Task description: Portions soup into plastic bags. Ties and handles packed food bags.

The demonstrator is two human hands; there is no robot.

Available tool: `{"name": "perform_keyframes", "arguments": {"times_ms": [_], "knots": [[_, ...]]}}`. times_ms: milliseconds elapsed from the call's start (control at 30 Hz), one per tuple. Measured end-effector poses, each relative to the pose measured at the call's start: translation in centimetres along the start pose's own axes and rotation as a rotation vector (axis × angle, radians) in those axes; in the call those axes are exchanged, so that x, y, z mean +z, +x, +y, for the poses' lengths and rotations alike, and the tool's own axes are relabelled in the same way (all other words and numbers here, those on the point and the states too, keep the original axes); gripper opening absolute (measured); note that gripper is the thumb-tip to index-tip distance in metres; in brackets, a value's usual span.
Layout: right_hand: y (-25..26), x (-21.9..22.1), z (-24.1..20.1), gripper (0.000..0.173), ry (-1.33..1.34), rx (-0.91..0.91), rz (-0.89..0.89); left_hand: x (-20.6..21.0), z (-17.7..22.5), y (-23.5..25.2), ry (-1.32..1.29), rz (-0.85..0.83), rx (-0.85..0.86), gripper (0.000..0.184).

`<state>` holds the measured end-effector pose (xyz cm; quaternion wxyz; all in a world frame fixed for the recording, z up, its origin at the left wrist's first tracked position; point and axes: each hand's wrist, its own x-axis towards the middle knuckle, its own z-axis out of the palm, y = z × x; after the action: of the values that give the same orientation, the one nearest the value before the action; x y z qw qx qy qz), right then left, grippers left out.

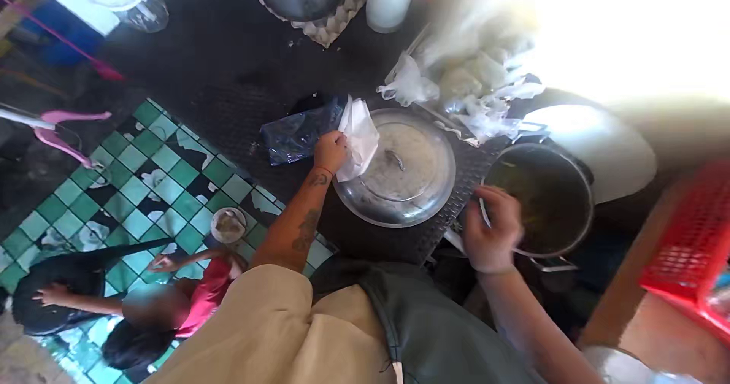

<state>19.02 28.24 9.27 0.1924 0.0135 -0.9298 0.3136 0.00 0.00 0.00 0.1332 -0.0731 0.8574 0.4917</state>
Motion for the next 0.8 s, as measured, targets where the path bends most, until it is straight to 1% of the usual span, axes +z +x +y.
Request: {"name": "perform_keyframes", "arguments": {"times_ms": [67, 100, 200, 233, 300, 367, 400, 467, 500, 533, 567, 600, 633, 667, 700, 733, 800], "knots": [[4.2, 5.5, -1.7, 0.031, 0.173, -0.082, -0.245, -0.4, -0.8, -0.6, -0.110, 0.008, 0.005, 0.032], [5.9, 7.9, -2.6, 0.033, 0.216, -0.092, -0.355, -0.5, -1.3, -0.9, -0.173, 0.001, 0.000, 0.031], [9.9, 14.6, -3.8, 0.043, 0.274, -0.077, -0.590, -1.0, -2.1, -1.8, -0.390, 0.014, -0.053, 0.031], [10.8, 16.4, -3.6, 0.049, 0.237, -0.068, -0.662, -1.4, -2.4, -2.2, -0.482, 0.045, -0.076, 0.030], [11.7, 18.6, -3.1, 0.057, 0.076, -0.068, -0.807, -2.7, -2.9, -3.0, -0.719, 0.159, -0.128, 0.031], [11.8, 19.9, -2.5, 0.055, -0.114, -0.151, -0.867, -5.1, -3.5, -3.5, -1.017, 0.285, -0.178, 0.028], [11.8, 20.2, -2.4, 0.053, -0.177, -0.189, -0.878, -6.5, -4.0, -3.7, -1.170, 0.339, -0.183, 0.024], [11.8, 20.4, -2.0, 0.049, -0.178, -0.208, -0.853, -9.5, -5.3, -4.2, -1.422, 0.397, -0.133, 0.030], [12.0, 20.5, -1.8, 0.046, -0.122, -0.183, -0.816, -11.0, -5.8, -4.5, -1.482, 0.415, -0.069, 0.034], [12.2, 20.6, -1.6, 0.042, -0.039, -0.141, -0.741, -12.4, -6.1, -4.8, -1.502, 0.415, 0.014, 0.036], [12.2, 20.5, -1.6, 0.039, 0.030, -0.101, -0.628, -13.5, -6.2, -5.2, -1.481, 0.396, 0.090, 0.037], [12.2, 20.3, -2.0, 0.037, 0.067, -0.087, -0.474, -14.4, -5.9, -5.6, -1.424, 0.376, 0.129, 0.035], [12.4, 20.0, -2.7, 0.035, 0.078, -0.109, -0.317, -14.9, -5.1, -6.0, -1.343, 0.346, 0.137, 0.031], [12.7, 19.6, -3.9, 0.033, 0.093, -0.142, -0.200, -15.0, -4.1, -6.4, -1.251, 0.305, 0.123, 0.028], [12.7, 19.0, -5.5, 0.032, 0.130, -0.159, -0.150, -14.5, -2.9, -6.9, -1.169, 0.247, 0.093, 0.026], [12.5, 18.4, -7.3, 0.034, 0.194, -0.145, -0.175, -13.6, -1.7, -7.4, -1.101, 0.187, 0.053, 0.025], [11.8, 17.3, -10.2, 0.041, 0.364, -0.054, -0.358, -10.9, 0.4, -8.8, -0.987, 0.040, -0.007, 0.028]]}}
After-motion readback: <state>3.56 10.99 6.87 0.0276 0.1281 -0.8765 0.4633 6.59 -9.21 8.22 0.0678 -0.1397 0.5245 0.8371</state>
